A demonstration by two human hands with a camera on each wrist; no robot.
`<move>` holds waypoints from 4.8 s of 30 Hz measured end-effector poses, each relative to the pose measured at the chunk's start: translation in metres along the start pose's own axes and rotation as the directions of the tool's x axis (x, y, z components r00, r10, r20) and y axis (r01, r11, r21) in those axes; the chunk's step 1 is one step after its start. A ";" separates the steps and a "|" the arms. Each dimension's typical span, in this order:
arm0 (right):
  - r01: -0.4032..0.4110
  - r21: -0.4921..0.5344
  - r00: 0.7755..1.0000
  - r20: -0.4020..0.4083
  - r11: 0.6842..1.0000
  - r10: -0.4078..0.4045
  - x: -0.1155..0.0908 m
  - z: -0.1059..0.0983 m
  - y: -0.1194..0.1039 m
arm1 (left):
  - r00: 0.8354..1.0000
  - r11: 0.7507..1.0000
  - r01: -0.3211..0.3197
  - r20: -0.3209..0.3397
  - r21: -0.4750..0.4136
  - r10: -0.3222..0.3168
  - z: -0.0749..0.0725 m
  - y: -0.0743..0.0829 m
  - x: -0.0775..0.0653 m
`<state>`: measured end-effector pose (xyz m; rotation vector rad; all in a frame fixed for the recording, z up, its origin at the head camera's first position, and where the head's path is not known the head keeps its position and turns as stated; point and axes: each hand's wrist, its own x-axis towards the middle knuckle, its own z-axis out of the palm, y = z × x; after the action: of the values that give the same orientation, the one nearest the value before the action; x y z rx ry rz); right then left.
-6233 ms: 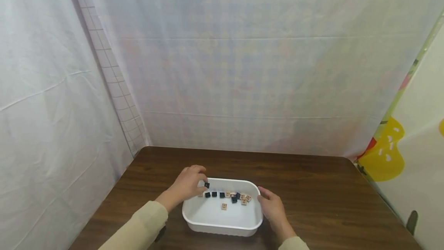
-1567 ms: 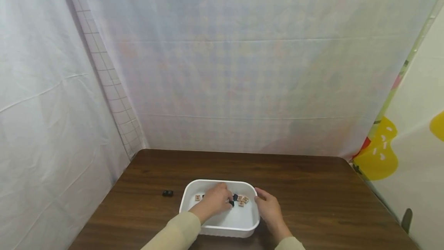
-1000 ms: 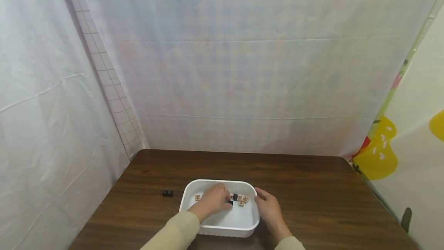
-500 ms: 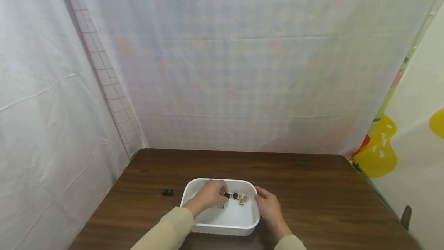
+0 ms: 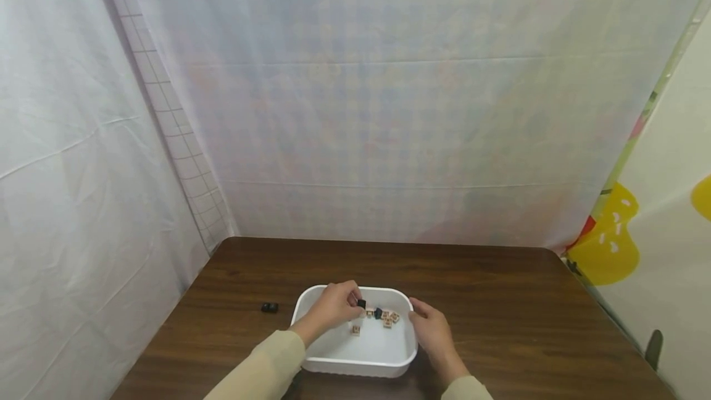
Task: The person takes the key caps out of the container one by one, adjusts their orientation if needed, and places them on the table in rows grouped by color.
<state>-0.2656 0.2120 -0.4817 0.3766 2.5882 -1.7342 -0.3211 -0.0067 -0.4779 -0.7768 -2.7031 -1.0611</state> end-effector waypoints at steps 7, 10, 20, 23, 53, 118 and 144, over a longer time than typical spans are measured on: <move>-0.022 -0.006 1.000 0.004 1.000 0.022 0.001 0.000 0.000 | 0.999 0.997 0.035 -0.026 -0.072 -0.036 0.000 -0.003 -0.001; 0.010 -0.006 1.000 -0.011 1.000 -0.010 0.002 0.001 0.001 | 0.998 0.994 0.050 -0.030 -0.101 -0.053 0.000 -0.004 -0.003; 0.004 0.003 1.000 -0.015 1.000 -0.004 0.002 0.001 0.004 | 0.991 0.966 0.134 0.004 -0.223 -0.136 -0.001 -0.007 -0.003; 0.008 0.008 1.000 -0.016 1.000 -0.008 0.002 0.001 0.004 | 0.984 0.948 0.173 0.007 -0.266 -0.177 -0.002 -0.005 -0.003; 0.022 0.022 0.999 -0.030 1.000 -0.021 0.000 0.004 0.002 | 0.937 0.942 0.266 -0.174 -0.203 -0.302 -0.124 -0.113 -0.058; 0.047 0.118 0.997 0.061 0.992 -0.054 0.004 -0.003 0.004 | 0.987 0.993 0.116 0.114 -0.022 -0.112 -0.040 -0.012 -0.022; 0.025 0.159 0.997 0.064 0.987 -0.036 0.003 -0.003 0.004 | 0.996 0.962 0.019 0.080 0.271 -0.042 -0.001 -0.018 -0.018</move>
<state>-0.2673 0.2163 -0.4848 0.2766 2.4312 -1.9340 -0.3150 -0.0258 -0.4939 -0.7486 -2.8566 -0.6560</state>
